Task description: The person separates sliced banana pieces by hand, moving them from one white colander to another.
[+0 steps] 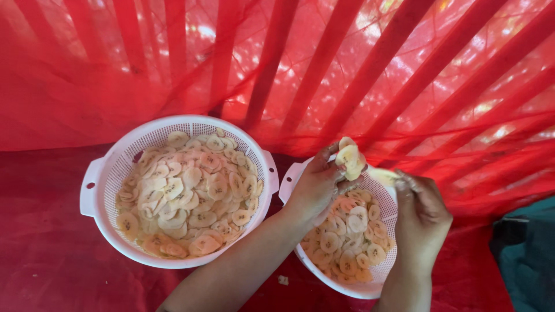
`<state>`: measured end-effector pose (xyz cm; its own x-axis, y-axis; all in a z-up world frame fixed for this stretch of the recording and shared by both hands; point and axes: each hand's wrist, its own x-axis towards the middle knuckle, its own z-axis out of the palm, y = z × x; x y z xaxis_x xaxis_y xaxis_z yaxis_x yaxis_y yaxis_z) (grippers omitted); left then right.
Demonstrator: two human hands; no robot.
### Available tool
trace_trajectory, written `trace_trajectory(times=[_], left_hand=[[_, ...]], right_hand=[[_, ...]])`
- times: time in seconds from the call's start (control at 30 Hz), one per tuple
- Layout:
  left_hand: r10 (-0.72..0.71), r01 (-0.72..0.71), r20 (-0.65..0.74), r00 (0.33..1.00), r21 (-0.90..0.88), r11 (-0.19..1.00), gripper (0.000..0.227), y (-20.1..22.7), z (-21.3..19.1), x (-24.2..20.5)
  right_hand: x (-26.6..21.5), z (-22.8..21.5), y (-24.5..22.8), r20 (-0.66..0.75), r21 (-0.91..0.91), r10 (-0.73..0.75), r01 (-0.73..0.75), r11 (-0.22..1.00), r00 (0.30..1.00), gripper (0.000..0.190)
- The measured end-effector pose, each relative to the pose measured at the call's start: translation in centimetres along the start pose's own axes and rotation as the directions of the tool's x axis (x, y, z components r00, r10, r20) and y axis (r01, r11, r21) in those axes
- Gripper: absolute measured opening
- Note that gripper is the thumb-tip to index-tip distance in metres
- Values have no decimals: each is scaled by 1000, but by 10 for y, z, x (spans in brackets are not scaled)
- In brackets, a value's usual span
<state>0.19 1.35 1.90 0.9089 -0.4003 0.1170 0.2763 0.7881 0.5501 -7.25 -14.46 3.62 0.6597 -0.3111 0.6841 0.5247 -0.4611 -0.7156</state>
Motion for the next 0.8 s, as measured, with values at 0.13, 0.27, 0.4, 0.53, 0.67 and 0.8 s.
trace_trajectory(times=[0.13,0.27,0.4,0.53,0.67,0.8], left_hand=[[-14,15,36,999,-30,999,42,-4,-2,3],[-52,54,48,998,-61,997,40,-8,-3,1],[-148,154,62,987,-97,983,40,-12,-1,-4],[-118,137,135,984,-141,981,38,-13,-1,-11],[-153,161,103,983,-70,984,39,-8,2,-14],[-176,182,73,982,-79,980,40,-10,4,-14]], right_hand=[[3,-5,2,-8,-57,16,-16,998,1000,16],[3,7,-11,124,-194,-62,86,977,990,26],[-1,20,-31,205,-365,-60,133,921,977,43],[-3,28,-37,240,-410,-141,232,882,960,42],[-6,26,-35,214,-414,-133,214,885,968,35],[-5,19,-29,189,-348,-148,207,914,971,28]])
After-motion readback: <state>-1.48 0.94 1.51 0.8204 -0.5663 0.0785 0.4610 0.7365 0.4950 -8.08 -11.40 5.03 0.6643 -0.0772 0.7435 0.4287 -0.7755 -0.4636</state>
